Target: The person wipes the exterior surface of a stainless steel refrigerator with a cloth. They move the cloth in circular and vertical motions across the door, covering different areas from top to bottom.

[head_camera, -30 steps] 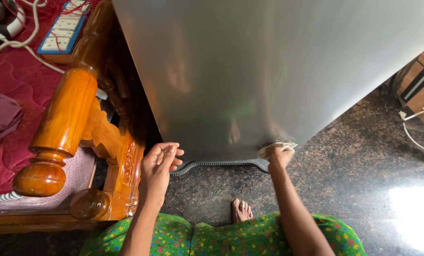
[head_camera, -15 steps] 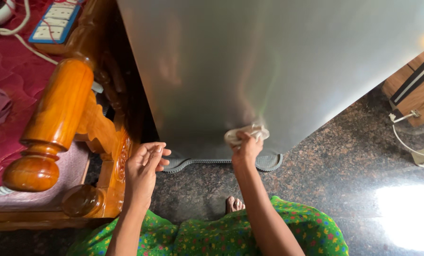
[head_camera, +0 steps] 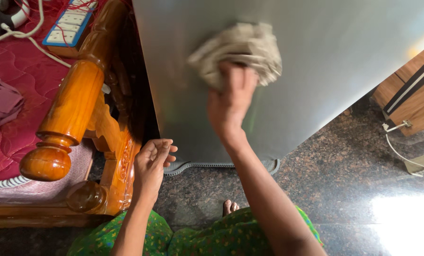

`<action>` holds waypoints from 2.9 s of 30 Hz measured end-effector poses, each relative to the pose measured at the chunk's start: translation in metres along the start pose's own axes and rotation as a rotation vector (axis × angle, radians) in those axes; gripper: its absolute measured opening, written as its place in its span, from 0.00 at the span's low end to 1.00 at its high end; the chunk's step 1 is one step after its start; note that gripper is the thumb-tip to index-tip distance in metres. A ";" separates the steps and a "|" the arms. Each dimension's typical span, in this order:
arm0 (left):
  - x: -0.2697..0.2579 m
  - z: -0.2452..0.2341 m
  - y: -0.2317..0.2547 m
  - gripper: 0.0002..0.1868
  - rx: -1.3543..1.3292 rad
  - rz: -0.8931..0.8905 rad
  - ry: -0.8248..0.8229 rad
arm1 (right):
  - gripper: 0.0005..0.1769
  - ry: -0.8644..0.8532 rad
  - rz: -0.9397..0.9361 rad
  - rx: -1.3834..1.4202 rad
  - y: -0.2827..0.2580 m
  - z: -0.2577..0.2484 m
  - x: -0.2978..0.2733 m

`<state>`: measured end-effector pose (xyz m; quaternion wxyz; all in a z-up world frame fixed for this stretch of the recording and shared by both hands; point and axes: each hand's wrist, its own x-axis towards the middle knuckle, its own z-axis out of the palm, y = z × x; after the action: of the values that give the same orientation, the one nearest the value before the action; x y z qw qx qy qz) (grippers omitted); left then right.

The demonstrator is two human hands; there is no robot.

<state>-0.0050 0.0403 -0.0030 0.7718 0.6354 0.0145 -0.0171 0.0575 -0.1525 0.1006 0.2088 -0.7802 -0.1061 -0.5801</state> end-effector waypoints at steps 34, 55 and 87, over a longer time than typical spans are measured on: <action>0.000 0.015 0.009 0.11 -0.016 0.020 -0.022 | 0.57 0.320 0.911 0.533 0.179 -0.112 -0.021; 0.009 -0.004 0.011 0.13 -0.046 0.025 0.019 | 0.35 -0.364 -0.606 -0.265 -0.056 0.054 0.042; 0.004 -0.035 0.023 0.11 -0.109 0.082 0.085 | 0.23 -1.056 -0.854 -0.256 -0.005 0.109 -0.200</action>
<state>0.0002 0.0788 0.0125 0.8039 0.5928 0.0222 0.0426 0.0888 -0.0841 -0.1144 -0.2113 -0.8666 -0.4219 -0.1621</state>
